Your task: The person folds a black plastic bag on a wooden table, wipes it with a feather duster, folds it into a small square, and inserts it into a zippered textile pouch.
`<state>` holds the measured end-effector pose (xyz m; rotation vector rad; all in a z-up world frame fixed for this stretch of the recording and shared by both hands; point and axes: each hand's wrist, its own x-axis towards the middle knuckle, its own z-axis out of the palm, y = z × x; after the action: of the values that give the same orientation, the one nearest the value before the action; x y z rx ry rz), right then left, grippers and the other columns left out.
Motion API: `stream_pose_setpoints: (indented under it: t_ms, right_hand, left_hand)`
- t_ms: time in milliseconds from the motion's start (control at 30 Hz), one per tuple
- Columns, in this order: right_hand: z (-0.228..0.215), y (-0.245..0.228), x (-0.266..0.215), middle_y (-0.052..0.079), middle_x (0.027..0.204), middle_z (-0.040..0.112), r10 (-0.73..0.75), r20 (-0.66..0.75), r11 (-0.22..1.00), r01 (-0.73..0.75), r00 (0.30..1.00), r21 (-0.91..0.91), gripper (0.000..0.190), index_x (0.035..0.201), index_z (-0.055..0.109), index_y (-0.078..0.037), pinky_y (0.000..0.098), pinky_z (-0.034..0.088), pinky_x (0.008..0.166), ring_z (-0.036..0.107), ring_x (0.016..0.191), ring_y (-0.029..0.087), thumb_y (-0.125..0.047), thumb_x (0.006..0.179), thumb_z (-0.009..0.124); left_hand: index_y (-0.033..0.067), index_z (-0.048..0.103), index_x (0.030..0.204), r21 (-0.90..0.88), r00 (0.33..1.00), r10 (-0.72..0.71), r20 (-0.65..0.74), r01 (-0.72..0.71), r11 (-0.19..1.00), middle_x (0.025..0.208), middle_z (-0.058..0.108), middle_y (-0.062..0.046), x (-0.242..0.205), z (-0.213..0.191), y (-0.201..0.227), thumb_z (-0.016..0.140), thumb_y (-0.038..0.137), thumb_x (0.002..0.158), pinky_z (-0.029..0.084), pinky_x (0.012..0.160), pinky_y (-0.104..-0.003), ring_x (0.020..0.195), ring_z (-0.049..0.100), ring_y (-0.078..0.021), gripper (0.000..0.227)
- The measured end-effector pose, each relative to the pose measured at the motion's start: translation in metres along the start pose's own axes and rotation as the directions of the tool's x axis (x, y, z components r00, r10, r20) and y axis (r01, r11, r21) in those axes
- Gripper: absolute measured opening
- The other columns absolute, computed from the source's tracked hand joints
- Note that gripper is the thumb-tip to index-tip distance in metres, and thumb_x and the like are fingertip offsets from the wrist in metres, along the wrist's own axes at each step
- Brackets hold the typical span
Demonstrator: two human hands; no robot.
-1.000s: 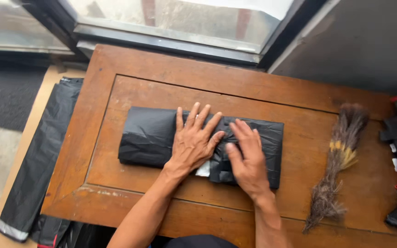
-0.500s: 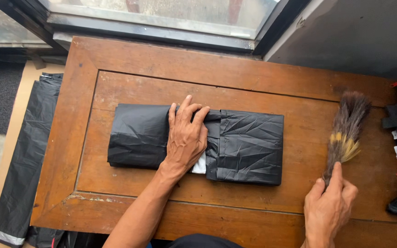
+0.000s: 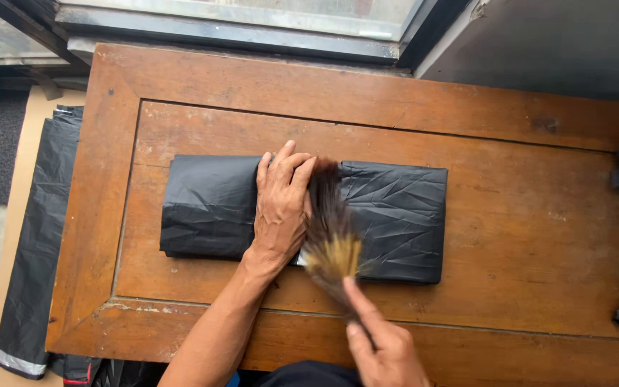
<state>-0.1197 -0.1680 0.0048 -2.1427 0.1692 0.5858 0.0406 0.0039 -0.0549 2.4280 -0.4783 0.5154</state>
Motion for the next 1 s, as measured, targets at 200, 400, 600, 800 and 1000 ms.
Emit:
stream_pose_setpoints:
  t_ms: [200,400,600,800,1000]
  right_hand:
    - [-0.015,0.012,0.013,0.001,0.067,0.059,0.219,-0.663,0.974,-0.116,0.716,0.195,0.060,0.142,0.052,-0.023,0.0271,0.044,0.060,0.048,0.056,0.014,-0.021,0.083,0.053]
    - [-0.007,0.008,0.006,0.008,0.051,0.041,0.140,-0.207,0.977,-0.169,0.968,-0.131,0.060,0.141,0.045,-0.044,0.0254,0.043,0.052,0.042,0.046,0.015,-0.029,0.084,0.053]
    - [-0.029,0.005,0.014,0.001,0.056,0.049,0.232,-0.470,0.969,-0.159,0.852,0.191,0.056,0.141,0.052,-0.024,0.0291,0.032,0.039,0.030,0.040,0.013,-0.021,0.085,0.051]
    - [-0.001,-0.008,0.015,0.011,0.067,0.072,-0.011,-0.204,0.990,-0.018,0.979,-0.142,0.056,0.138,0.048,-0.040,0.0373,0.045,0.056,0.054,0.045,0.025,-0.029,0.083,0.055]
    - [-0.040,0.010,0.028,0.005,0.133,0.061,-0.014,-0.458,0.990,0.075,0.889,0.117,0.047,0.131,0.055,-0.013,0.0264,0.038,0.103,0.055,0.123,0.015,-0.017,0.084,0.053]
  left_hand:
    - [0.0055,0.053,0.121,-0.029,1.000,-0.014,-0.006,0.014,0.999,0.117,0.053,-0.010,0.002,-0.004,0.003,0.046,-0.012,0.073,0.026,0.112,-0.055,0.130,0.045,-0.0338,0.051]
    - [0.0044,0.054,0.120,0.003,1.000,0.009,-0.004,-0.009,1.000,0.118,0.054,-0.010,0.001,-0.005,0.000,0.048,-0.009,0.074,0.026,0.112,-0.053,0.130,0.046,-0.0324,0.048]
    - [0.0066,0.055,0.120,-0.006,1.000,-0.025,-0.016,0.025,1.000,0.117,0.054,-0.008,0.002,-0.006,0.000,0.046,-0.012,0.074,0.026,0.113,-0.055,0.129,0.047,-0.0316,0.050]
    - [0.0022,0.054,0.118,0.031,1.000,-0.008,-0.025,0.009,0.999,0.118,0.054,-0.009,0.000,-0.003,-0.003,0.045,-0.012,0.071,0.026,0.112,-0.055,0.129,0.046,-0.0317,0.049]
    - [0.0054,0.056,0.120,-0.011,0.998,-0.037,-0.041,0.037,0.999,0.120,0.056,-0.008,-0.001,-0.003,-0.004,0.048,-0.010,0.074,0.026,0.114,-0.054,0.128,0.048,-0.0304,0.048]
